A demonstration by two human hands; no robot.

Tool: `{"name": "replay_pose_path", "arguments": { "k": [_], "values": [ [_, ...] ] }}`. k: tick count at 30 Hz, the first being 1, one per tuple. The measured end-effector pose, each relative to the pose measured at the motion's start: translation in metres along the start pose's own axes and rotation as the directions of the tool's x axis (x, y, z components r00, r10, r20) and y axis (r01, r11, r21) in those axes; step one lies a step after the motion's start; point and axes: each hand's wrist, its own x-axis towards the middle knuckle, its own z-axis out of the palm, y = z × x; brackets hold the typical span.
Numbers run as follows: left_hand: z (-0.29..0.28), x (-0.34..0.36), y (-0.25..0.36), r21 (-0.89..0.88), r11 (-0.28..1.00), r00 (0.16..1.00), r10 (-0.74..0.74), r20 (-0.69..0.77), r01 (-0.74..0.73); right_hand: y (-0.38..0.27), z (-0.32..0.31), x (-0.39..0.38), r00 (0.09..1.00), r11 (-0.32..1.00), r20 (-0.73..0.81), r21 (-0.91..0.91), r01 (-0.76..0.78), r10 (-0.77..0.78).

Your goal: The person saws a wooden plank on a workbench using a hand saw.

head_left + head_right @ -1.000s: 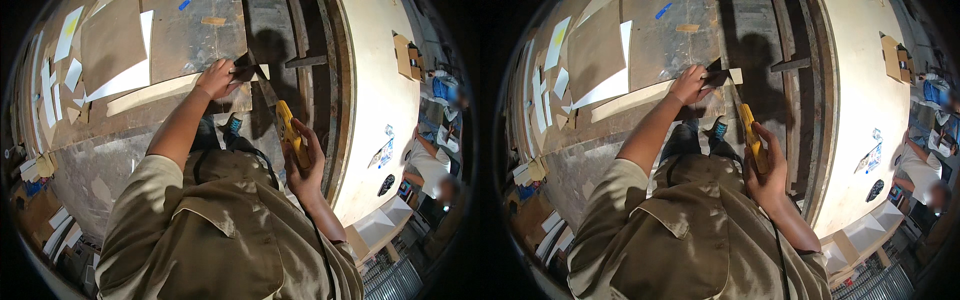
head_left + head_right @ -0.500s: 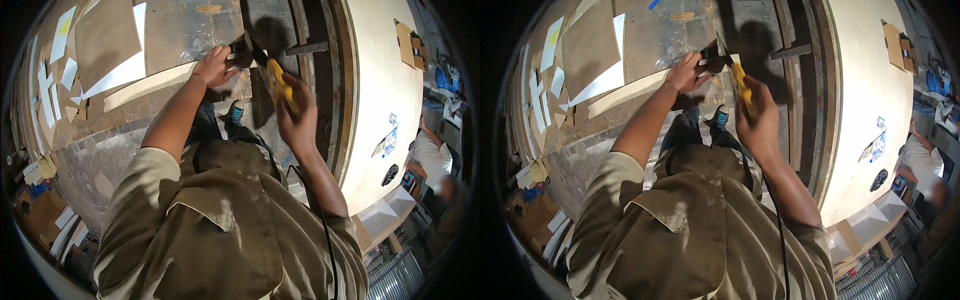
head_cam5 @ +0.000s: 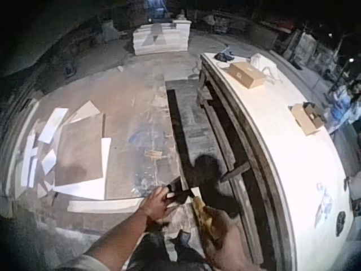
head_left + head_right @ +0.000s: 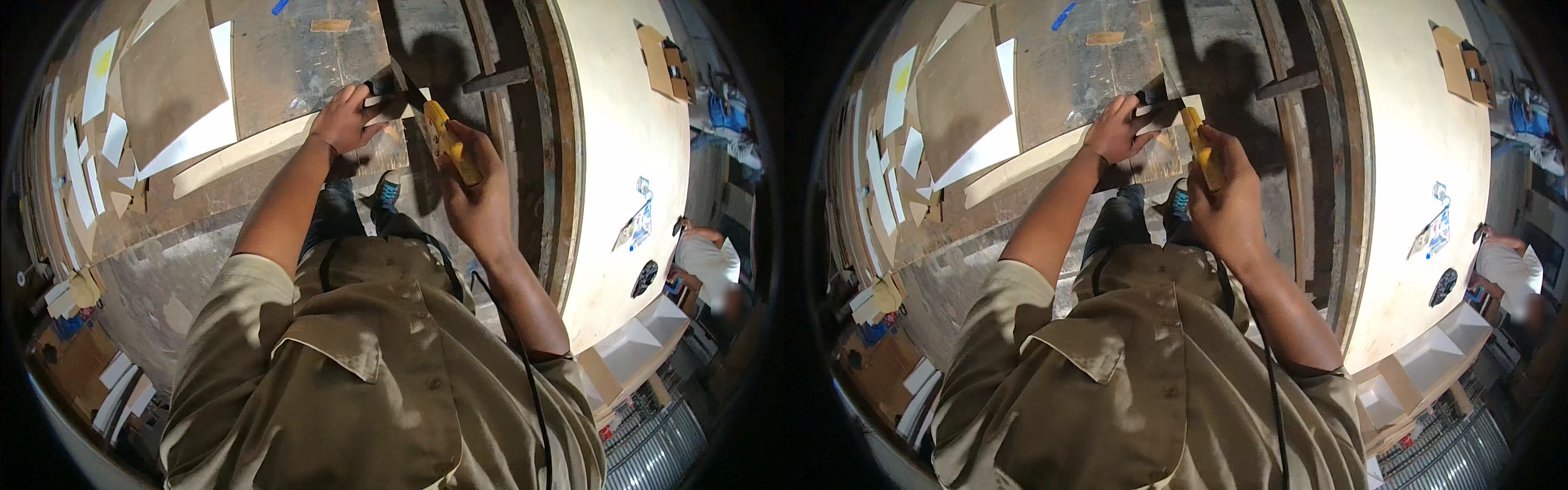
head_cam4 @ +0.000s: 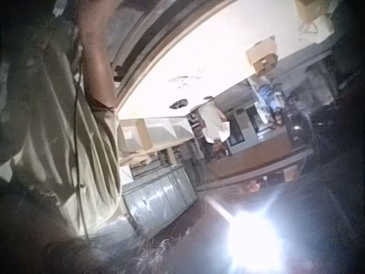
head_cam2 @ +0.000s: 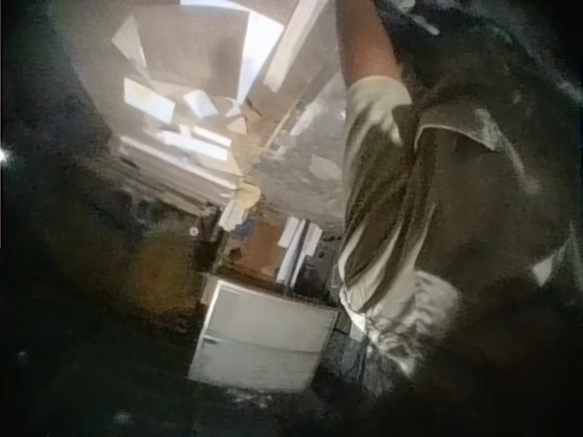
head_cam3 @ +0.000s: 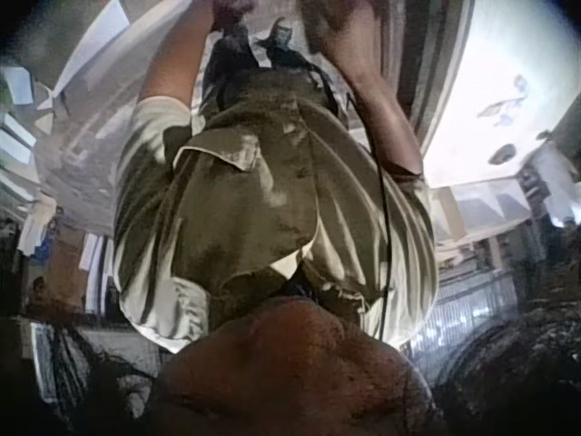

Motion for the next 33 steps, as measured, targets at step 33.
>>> {"name": "replay_pose_path", "arguments": {
  "k": [33],
  "values": [
    [0.009, 0.005, -0.004, 0.015, 0.997, 0.995, 0.075, -0.067, -0.074, -0.007, -0.007, -0.009, 0.992, 0.993, 0.045, 0.014, -0.121, 0.121]
  ]
}}
